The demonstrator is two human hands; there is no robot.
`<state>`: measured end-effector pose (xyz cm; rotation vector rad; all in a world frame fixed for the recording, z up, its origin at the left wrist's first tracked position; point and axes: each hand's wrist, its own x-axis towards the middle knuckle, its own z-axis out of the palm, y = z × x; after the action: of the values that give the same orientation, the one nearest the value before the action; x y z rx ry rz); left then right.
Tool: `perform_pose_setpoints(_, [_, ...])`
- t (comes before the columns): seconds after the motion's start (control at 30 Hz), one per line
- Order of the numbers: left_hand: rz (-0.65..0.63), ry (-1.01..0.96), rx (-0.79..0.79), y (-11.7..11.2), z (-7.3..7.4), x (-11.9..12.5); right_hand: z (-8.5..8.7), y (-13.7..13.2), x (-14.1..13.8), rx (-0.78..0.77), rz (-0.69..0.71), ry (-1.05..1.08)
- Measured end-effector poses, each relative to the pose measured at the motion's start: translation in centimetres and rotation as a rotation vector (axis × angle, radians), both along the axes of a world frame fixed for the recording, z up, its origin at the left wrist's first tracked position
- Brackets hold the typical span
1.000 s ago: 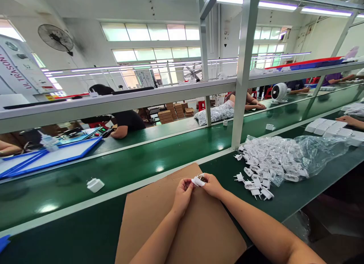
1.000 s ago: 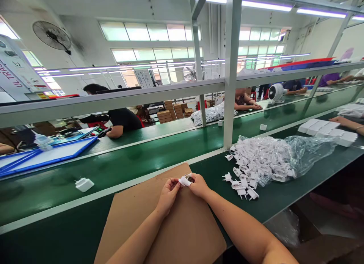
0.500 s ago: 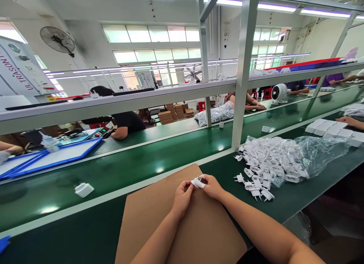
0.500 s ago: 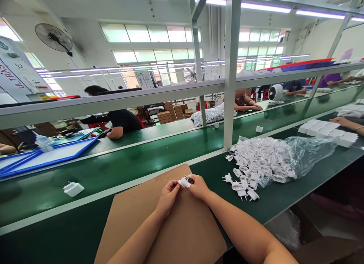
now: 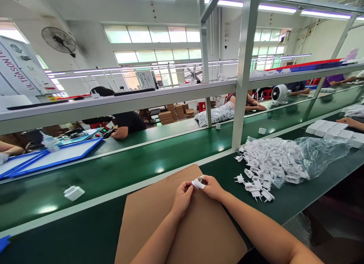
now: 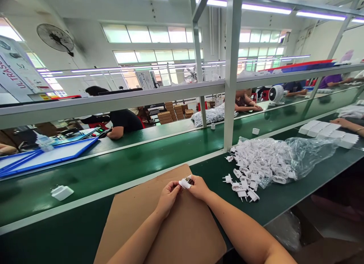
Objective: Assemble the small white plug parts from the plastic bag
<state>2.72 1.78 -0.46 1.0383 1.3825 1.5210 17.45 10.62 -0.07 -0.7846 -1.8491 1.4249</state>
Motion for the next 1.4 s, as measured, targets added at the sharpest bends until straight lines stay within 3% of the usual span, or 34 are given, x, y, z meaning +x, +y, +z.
perform_pose_setpoints(0.87, [0.000, 0.015, -0.025, -0.14, 0.33, 0.02, 0.40, -0.31, 0.10, 0.009, 0.008, -0.024])
perform_pose_setpoints(1.4, [0.004, -0.010, -0.015, 0.22, -0.32, -0.11, 0.60, -0.42, 0.12, 0.023, -0.004, -0.041])
